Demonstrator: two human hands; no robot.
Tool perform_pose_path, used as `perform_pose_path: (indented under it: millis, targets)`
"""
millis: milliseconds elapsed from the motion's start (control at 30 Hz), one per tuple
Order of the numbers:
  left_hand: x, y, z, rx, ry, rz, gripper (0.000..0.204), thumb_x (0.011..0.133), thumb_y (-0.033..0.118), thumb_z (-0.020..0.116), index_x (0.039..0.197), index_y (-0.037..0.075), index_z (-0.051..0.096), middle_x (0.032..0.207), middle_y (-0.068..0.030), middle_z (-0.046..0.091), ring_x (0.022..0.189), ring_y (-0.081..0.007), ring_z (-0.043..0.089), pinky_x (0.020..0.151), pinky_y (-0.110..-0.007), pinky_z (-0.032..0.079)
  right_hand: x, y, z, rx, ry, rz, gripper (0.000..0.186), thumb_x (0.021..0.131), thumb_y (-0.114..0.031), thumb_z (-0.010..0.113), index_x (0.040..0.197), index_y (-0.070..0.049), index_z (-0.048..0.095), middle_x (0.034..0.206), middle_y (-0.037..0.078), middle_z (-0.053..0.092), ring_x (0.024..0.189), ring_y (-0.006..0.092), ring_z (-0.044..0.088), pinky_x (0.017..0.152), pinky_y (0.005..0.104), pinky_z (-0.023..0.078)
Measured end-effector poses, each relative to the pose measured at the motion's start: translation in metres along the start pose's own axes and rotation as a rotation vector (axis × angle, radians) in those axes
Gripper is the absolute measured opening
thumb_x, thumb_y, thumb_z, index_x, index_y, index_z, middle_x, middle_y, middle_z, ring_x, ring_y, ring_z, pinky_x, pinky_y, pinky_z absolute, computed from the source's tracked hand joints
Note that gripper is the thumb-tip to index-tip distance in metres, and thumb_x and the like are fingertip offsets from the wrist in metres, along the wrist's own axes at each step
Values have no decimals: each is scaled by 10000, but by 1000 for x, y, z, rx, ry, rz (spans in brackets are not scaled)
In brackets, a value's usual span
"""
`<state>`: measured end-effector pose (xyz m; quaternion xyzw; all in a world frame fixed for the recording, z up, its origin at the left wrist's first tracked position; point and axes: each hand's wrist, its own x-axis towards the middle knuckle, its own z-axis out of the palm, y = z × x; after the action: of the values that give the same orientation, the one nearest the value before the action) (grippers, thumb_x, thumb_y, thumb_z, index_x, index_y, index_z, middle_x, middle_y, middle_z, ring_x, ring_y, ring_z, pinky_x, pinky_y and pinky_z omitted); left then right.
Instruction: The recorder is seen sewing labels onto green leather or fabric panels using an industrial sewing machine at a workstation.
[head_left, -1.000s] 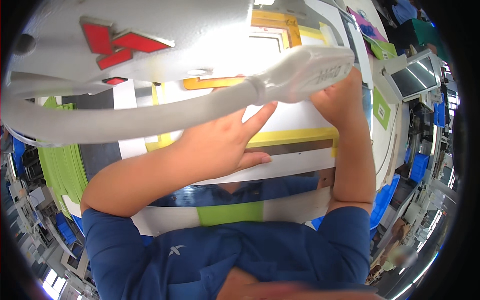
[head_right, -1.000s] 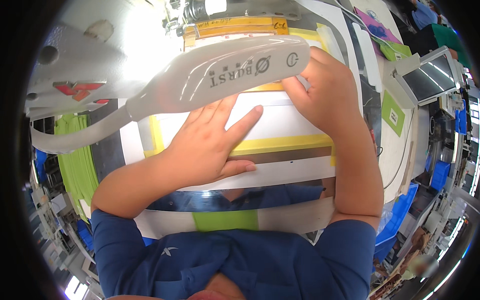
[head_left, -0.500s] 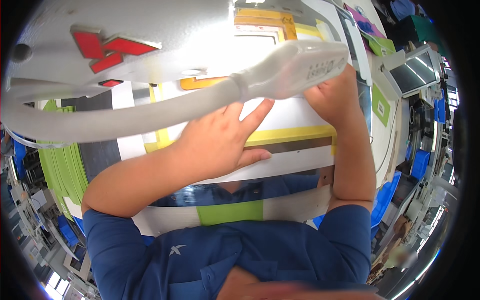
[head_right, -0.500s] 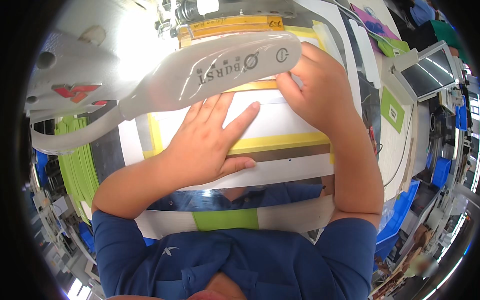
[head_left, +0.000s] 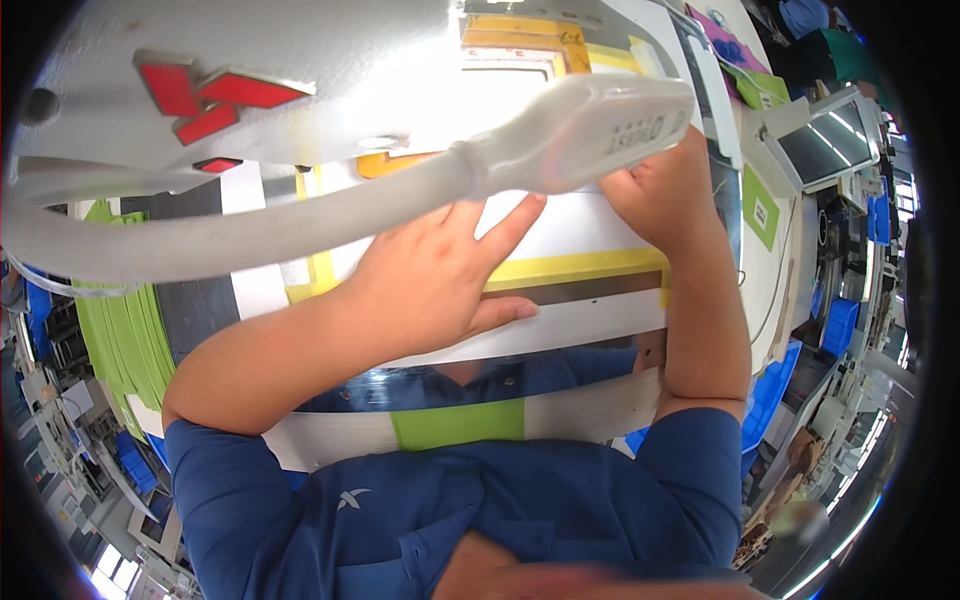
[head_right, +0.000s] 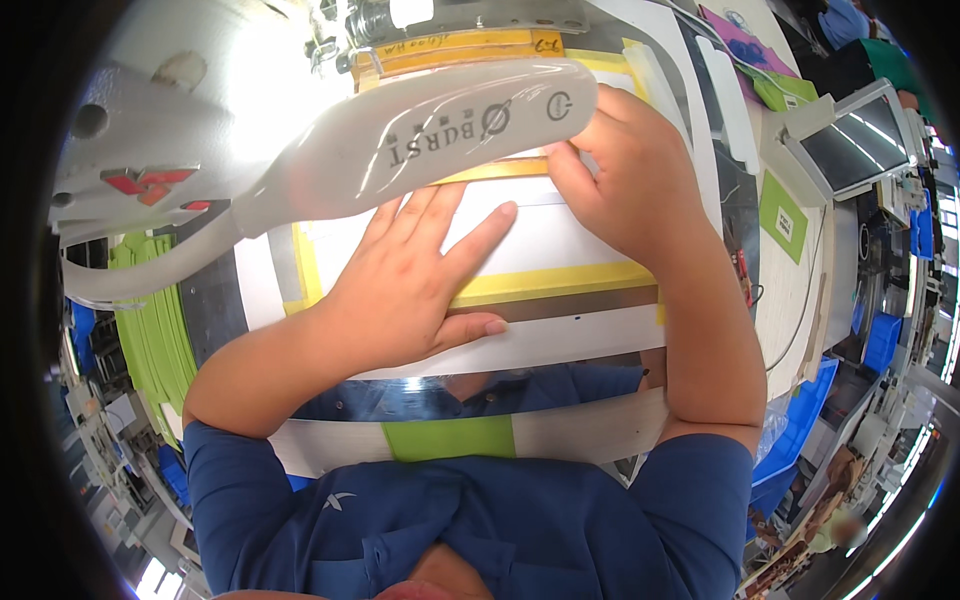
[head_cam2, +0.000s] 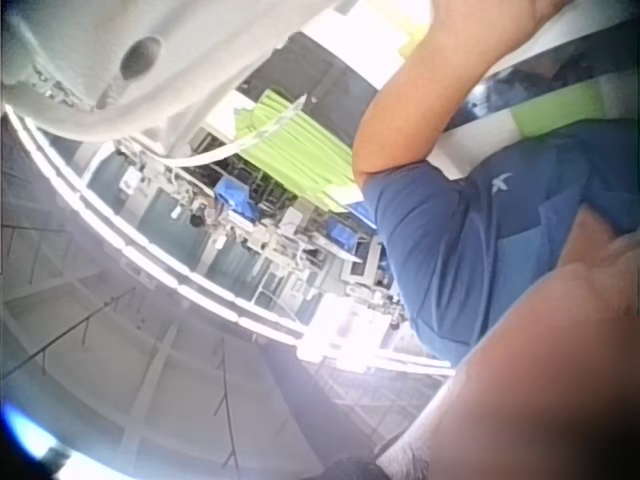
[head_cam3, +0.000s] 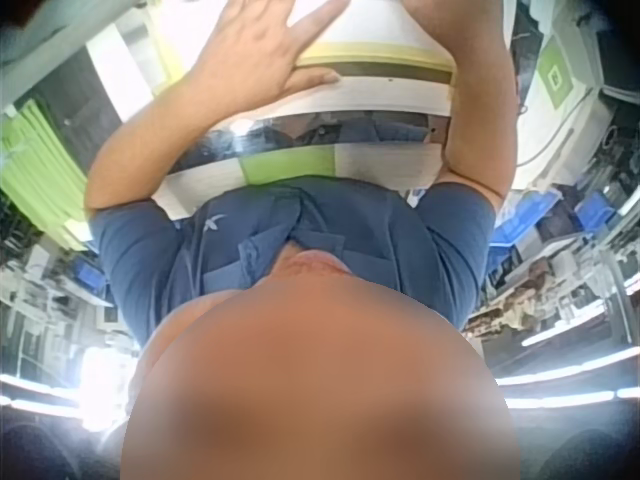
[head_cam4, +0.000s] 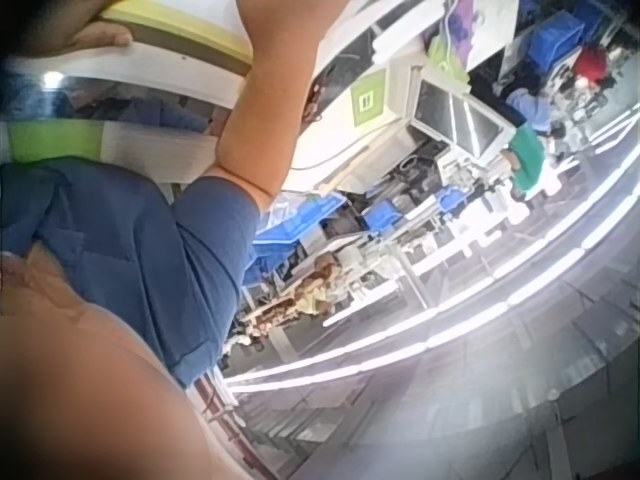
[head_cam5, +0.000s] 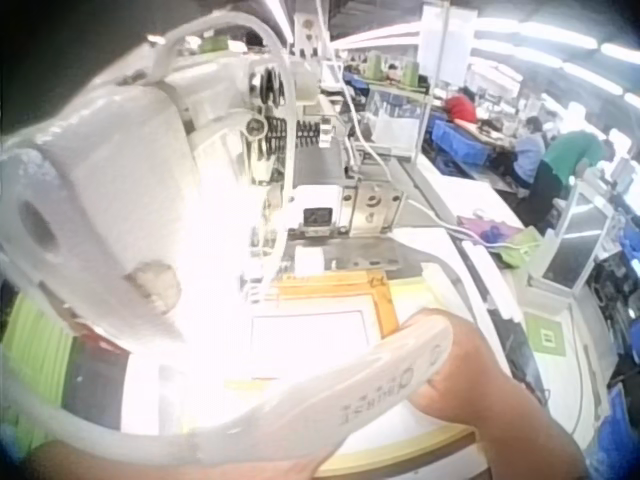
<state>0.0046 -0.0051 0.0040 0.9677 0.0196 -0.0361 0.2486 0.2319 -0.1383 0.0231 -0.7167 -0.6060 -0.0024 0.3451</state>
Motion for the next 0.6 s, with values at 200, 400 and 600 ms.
perform_pose_path:
  millis: [200, 400, 600]
  targets:
    - [0, -3, 4, 14, 64, 27, 910, 916, 605, 741, 1638, 146, 433, 1550, -348, 434, 1407, -505, 476, 1152, -607, 381, -5, 2, 8, 48, -147, 14, 164, 869, 2, 633, 1010, -25, 713, 995, 186, 695, 985, 424, 618, 852, 503, 510]
    - [0, -6, 7, 68, 153, 78, 884, 919, 598, 742, 1617, 132, 466, 1572, -352, 417, 1412, -505, 482, 1170, -581, 367, -2, 0, 17, -18, -133, -126, 98, 886, -24, 647, 973, -3, 687, 1008, 208, 696, 993, 447, 616, 856, 529, 498]
    - [-6, -3, 0, 113, 192, 72, 860, 911, 598, 745, 1576, 102, 519, 1532, -355, 443, 1387, -511, 485, 1190, -584, 351, 0, -8, 16, -70, -150, -91, 84, 927, -56, 653, 975, 7, 679, 976, 225, 702, 945, 456, 631, 855, 535, 495]
